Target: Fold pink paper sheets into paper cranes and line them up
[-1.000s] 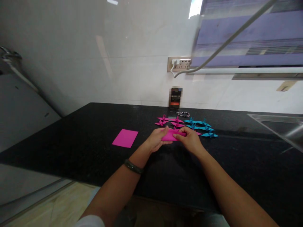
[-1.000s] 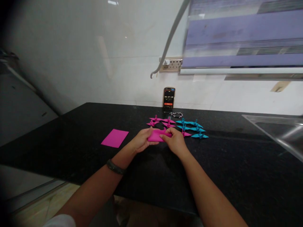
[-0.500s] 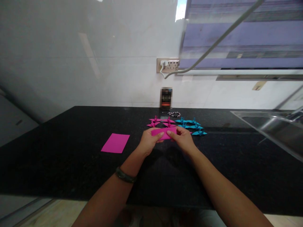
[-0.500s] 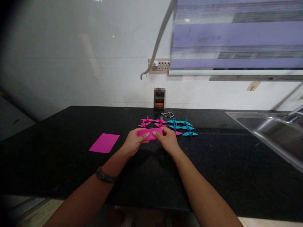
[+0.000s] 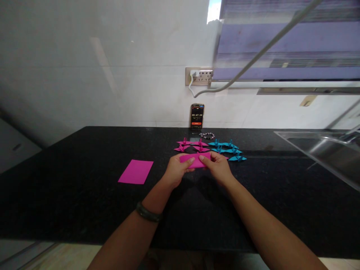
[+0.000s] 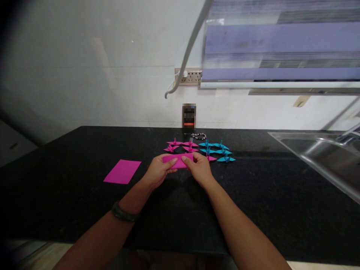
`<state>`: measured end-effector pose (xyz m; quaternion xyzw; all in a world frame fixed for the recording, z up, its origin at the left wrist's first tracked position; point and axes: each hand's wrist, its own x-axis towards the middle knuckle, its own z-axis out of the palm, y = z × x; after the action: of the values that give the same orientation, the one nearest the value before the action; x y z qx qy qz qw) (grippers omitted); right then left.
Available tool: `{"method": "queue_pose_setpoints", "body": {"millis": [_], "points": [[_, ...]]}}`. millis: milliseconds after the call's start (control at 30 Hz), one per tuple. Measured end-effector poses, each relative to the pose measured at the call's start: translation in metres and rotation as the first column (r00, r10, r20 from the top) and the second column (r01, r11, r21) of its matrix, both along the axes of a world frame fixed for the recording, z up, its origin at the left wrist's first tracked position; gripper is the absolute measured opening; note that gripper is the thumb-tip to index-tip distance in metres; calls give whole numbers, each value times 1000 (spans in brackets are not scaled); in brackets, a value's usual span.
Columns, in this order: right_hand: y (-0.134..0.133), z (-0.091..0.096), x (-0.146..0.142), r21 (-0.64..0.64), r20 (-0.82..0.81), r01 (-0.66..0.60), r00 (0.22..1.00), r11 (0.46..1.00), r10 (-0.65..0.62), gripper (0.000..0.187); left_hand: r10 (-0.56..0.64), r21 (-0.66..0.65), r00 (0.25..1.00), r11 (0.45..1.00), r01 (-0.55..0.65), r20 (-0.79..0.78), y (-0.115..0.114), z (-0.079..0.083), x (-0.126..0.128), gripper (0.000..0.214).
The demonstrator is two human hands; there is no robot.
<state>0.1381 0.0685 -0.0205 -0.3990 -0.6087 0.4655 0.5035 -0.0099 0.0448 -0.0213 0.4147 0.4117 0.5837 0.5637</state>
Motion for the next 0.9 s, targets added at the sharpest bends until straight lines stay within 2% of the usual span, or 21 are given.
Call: {"method": "queue_pose_setpoints", "body": {"millis": [900], "points": [[-2,4,-1,-19,-32,-4,999,1000,3,28,-17,-6,1000,1000,17,21,-1,1,2,32]]}}
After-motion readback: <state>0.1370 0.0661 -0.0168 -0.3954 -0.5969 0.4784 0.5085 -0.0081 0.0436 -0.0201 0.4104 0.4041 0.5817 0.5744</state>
